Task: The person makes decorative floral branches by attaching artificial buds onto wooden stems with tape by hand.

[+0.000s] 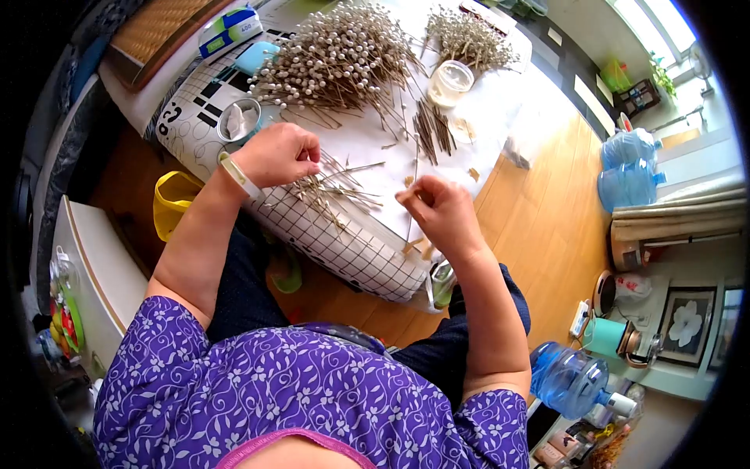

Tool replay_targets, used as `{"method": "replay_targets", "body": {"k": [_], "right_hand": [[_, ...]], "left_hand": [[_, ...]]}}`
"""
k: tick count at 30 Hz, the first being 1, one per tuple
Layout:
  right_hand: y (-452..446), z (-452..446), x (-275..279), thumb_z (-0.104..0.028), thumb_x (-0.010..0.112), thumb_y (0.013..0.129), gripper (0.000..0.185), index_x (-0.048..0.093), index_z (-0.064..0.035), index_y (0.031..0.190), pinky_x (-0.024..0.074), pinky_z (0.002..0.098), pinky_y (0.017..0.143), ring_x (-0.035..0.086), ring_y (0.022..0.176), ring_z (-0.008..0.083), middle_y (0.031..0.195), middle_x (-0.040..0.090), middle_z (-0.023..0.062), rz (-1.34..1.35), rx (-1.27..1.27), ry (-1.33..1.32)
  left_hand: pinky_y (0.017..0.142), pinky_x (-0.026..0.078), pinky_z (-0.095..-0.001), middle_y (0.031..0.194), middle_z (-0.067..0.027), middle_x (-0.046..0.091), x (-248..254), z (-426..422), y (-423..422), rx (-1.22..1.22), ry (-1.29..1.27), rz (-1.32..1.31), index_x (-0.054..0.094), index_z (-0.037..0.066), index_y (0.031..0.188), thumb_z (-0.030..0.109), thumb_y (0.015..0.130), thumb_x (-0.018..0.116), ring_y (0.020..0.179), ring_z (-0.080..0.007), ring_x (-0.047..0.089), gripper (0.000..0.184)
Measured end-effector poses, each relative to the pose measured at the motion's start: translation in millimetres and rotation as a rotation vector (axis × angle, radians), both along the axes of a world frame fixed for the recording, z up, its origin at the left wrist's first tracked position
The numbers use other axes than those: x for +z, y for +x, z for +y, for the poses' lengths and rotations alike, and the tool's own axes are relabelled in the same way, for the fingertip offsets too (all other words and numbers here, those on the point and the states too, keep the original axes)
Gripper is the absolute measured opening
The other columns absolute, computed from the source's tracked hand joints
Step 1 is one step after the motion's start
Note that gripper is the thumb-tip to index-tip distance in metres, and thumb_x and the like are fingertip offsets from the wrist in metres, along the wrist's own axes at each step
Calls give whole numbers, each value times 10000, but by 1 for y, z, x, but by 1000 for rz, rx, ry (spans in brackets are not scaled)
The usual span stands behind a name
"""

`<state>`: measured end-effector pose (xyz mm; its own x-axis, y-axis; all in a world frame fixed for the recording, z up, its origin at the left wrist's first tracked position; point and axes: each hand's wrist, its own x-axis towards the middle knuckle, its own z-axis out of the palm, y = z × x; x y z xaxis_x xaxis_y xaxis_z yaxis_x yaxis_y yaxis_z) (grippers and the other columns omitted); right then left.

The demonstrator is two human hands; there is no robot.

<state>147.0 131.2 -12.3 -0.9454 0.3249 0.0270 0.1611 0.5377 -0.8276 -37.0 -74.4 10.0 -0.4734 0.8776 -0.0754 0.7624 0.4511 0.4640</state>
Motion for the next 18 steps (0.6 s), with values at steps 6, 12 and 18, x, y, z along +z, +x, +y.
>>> {"method": "replay_targets", "body": {"k": [6,12,18], "right_hand": [[-61,-37,-11,-215,579,741,125,648,-124,792,471,363,624,596,664,269,685,612,100,107,118,529],[-67,-45,-22,-223,555,745,136,596,-102,697,465,370,577,587,634,277,657,596,95,33,200,679],[-67,-48,-25,-205,528,767,173,564,-76,657,462,371,567,582,623,285,639,583,107,64,199,774]], "left_hand": [[729,455,-374,845,-140,616,-6,-8,18,-133,24,14,586,88,1050,156,696,638,808,-297,583,363],[706,453,-389,816,-109,616,-27,3,3,-116,-40,118,619,133,939,178,809,480,806,-287,583,195],[645,464,-397,707,-96,599,-25,10,4,-69,78,271,609,110,750,184,771,521,720,-287,589,117]]}}
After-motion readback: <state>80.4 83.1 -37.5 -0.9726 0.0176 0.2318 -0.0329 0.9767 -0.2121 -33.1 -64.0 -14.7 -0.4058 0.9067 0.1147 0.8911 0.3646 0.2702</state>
